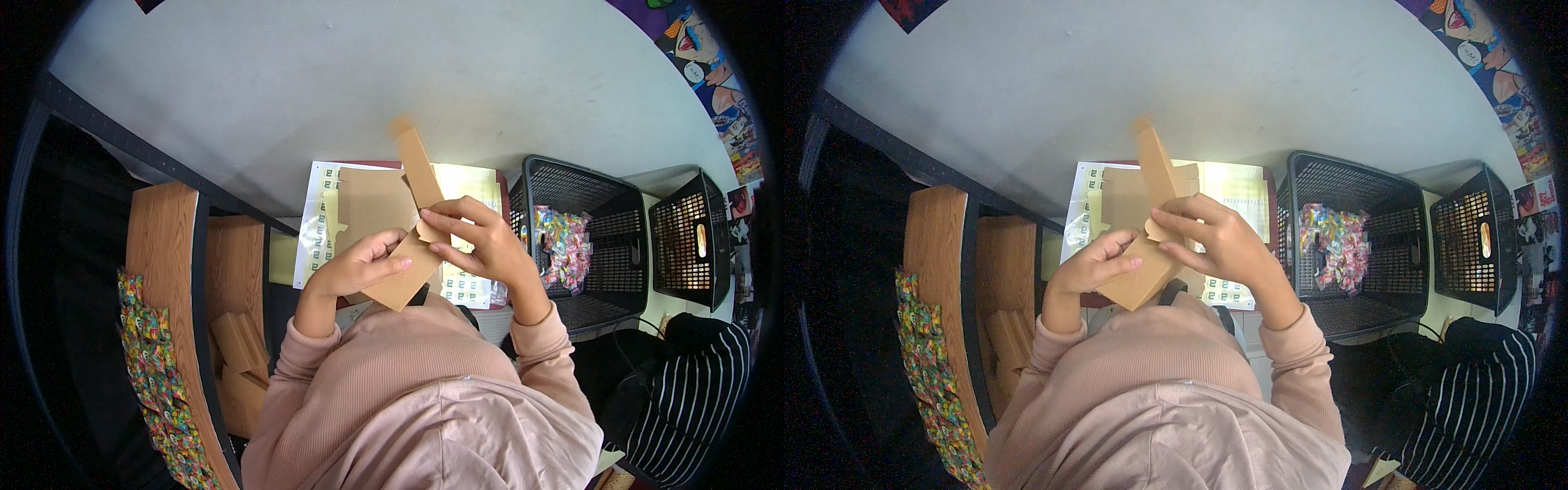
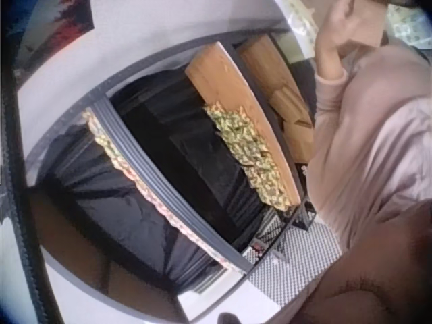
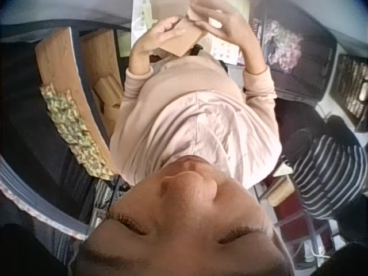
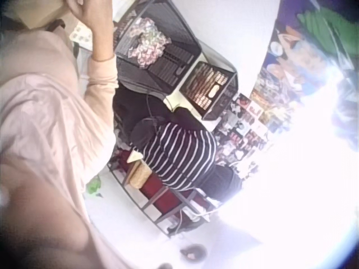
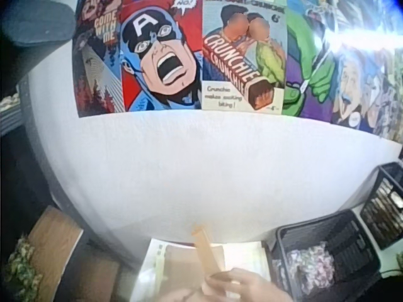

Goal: The person assembles a small cardboard box by hand. They unfold a flat cardboard sheet, fold the side flaps, and tuck the tabs into the box structure to form a finished container.

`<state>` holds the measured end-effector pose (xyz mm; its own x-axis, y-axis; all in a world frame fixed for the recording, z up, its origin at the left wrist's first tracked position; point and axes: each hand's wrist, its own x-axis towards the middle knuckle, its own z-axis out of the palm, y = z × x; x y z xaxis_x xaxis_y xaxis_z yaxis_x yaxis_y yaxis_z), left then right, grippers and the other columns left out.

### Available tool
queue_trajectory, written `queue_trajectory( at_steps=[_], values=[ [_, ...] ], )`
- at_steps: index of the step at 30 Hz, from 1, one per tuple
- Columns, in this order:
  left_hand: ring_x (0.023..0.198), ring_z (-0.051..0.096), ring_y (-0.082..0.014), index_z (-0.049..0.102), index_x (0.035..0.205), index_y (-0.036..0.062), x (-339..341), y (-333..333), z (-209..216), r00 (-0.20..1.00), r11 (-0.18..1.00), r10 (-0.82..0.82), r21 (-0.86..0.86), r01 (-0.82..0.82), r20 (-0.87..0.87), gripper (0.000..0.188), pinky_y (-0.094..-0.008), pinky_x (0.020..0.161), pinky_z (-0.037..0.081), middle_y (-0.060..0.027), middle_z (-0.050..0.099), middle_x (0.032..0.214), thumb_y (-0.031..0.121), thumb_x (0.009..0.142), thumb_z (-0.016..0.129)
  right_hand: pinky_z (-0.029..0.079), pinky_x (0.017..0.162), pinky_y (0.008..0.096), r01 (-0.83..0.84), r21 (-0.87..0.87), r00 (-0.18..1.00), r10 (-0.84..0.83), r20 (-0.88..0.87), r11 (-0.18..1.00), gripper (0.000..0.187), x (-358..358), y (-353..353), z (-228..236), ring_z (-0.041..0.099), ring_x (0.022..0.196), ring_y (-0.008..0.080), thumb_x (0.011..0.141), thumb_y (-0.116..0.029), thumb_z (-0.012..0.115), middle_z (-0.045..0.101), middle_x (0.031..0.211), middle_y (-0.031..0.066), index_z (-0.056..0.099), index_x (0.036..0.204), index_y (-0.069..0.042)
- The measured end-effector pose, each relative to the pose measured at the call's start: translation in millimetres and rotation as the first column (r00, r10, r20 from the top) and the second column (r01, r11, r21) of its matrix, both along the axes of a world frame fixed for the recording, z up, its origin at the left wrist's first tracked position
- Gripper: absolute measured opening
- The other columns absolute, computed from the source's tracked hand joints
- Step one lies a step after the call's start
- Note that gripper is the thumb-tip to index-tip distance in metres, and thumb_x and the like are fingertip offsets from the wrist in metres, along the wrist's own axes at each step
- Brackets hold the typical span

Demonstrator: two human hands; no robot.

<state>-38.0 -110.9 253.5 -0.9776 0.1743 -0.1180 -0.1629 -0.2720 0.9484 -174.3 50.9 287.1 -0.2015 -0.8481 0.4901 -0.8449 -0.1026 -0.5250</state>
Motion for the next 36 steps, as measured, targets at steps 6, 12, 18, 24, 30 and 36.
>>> queue_trajectory(
  at_steps=[6,12,18,24,30,36],
  values=[
    [0.078,0.050,-0.0059,0.046,0.099,-0.0002,-1.7,-0.4,-3.6,0.999,1.000,-0.003,0.021,0.002,0.038,0.019,-0.0211,0.069,0.041,-0.0036,0.054,0.088,0.015,0.087,0.048,0.049,0.063,0.0323,-0.089,0.014,0.984,0.090,-0.154,0.996,0.032,-5.1,2.6,-4.9,0.057,0.072,0.0231,0.066,-0.012,0.063,0.057,0.092,0.0117,0.061,0.097,-0.003],
    [0.077,0.050,-0.0052,0.047,0.100,0.0005,-0.1,9.9,-8.7,0.985,0.980,0.117,0.148,-0.136,0.128,0.020,-0.0204,0.068,0.041,-0.0028,0.054,0.088,0.014,0.087,0.047,0.049,0.061,0.0311,-0.139,0.028,0.978,0.142,-0.151,0.990,0.028,-10.3,-1.5,-9.8,0.057,0.071,0.0218,0.067,-0.011,0.062,0.056,0.091,0.0104,0.061,0.095,-0.005],
    [0.084,0.053,-0.0072,0.047,0.104,0.0017,0.2,3.3,-15.4,0.967,0.950,0.171,0.229,-0.212,0.187,0.021,-0.0208,0.072,0.043,-0.0040,0.054,0.094,0.014,0.086,0.047,0.051,0.055,0.0290,-0.223,-0.002,0.935,0.214,-0.282,0.975,0.026,-12.9,-12.0,-17.8,0.057,0.070,0.0193,0.062,-0.009,0.062,0.054,0.086,0.0068,0.062,0.088,-0.006],
    [0.088,0.052,-0.0075,0.045,0.106,0.0004,2.3,2.3,-17.7,0.955,0.916,0.232,0.289,-0.278,0.185,0.025,-0.0214,0.075,0.043,-0.0045,0.053,0.097,0.014,0.086,0.048,0.051,0.056,0.0284,-0.199,0.134,0.917,0.233,-0.325,0.971,0.037,-15.2,-16.7,-15.8,0.055,0.080,0.0179,0.062,-0.003,0.056,0.051,0.091,0.0042,0.056,0.097,-0.011],
    [0.085,0.053,-0.0081,0.046,0.104,0.0009,5.0,2.1,-20.9,0.940,0.889,0.247,0.330,-0.317,0.236,0.025,-0.0212,0.073,0.044,-0.0044,0.053,0.094,0.016,0.084,0.049,0.051,0.061,0.0297,-0.216,0.094,0.913,0.235,-0.333,0.972,0.041,-18.3,-19.6,-23.0,0.056,0.081,0.0206,0.059,0.001,0.056,0.051,0.094,0.0056,0.055,0.097,-0.013],
    [0.082,0.053,-0.0078,0.048,0.100,0.0020,4.0,2.0,-20.8,0.934,0.891,0.266,0.308,-0.332,0.237,0.021,-0.0208,0.071,0.044,-0.0039,0.054,0.090,0.016,0.084,0.049,0.052,0.061,0.0302,-0.213,0.104,0.904,0.236,-0.356,0.972,0.037,-18.9,-19.8,-21.7,0.055,0.082,0.0210,0.060,0.000,0.055,0.049,0.096,0.0062,0.052,0.094,-0.013]
  ],
)
